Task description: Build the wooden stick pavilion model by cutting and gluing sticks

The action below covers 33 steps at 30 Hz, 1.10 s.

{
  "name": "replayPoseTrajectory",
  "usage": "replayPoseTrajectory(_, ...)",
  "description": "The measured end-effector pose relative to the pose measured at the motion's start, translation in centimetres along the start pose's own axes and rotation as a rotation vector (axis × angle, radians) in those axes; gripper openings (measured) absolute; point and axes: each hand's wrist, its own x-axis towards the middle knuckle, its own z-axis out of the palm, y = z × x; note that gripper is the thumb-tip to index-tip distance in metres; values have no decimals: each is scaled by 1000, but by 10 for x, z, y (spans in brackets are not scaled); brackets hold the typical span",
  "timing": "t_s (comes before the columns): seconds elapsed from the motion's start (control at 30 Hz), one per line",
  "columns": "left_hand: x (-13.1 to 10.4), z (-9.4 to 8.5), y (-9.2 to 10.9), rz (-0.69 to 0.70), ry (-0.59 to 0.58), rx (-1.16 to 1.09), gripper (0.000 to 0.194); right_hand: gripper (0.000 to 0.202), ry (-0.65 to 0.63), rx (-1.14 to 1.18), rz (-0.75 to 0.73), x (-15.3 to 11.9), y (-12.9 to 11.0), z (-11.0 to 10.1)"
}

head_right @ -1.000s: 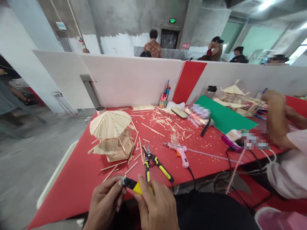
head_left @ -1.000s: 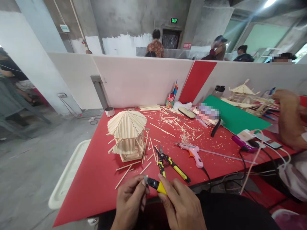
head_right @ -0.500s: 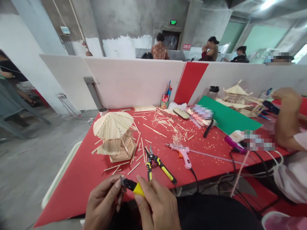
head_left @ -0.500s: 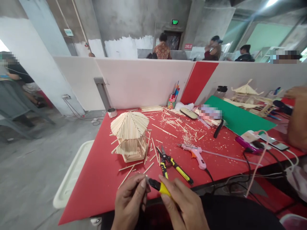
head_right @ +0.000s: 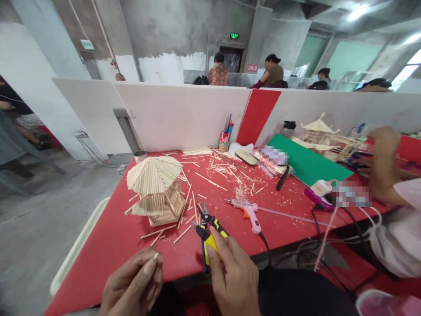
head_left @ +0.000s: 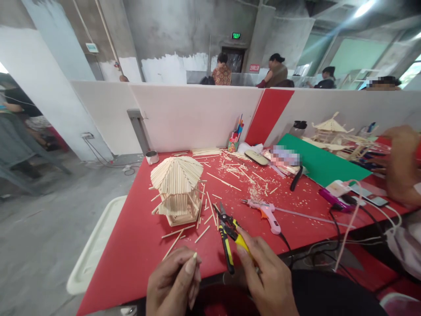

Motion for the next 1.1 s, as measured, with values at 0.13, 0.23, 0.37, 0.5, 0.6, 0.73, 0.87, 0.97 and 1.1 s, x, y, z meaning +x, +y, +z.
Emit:
replayPoseTrajectory(0.13, 6, 0, -2, -61, -27, 10, 28, 38, -111, 186, -91, 0, -13, -1)
replayPoseTrajectory(0.23, 8, -1, -4, 1, -15, 19, 31, 37, -121, 183, -122, -1, -22, 4)
replayPoseTrajectory(0.37, 7, -3, -3, 28, -6, 40, 30, 37, -107, 176, -126, 1, -24, 10)
replayPoseTrajectory(0.5, 7, -6, -4, 23, 17, 46, 29, 37, -136, 222, -118, 2, -26, 11)
replayPoseTrajectory(0.6, 6, -8, -3, -80, 45, -2, 31, 38, -115, 214, -143, 1, -25, 12)
replayPoseTrajectory(0.73, 0, -8, 9, -159, 85, -44, 34, 37, -39, 14, -134, 6, -9, 15)
replayPoseTrajectory(0.87, -2, -5, 18, -103, 77, -62, 32, 37, 36, -58, 24, 13, 0, 10)
replayPoseTrajectory(0.97, 4, -5, 14, -74, 20, -14, 32, 37, -47, 147, -58, 10, -14, 5)
replayPoseTrajectory(1.1, 7, -8, 3, -5, 40, 30, 30, 37, -88, 219, -116, 3, -32, 7)
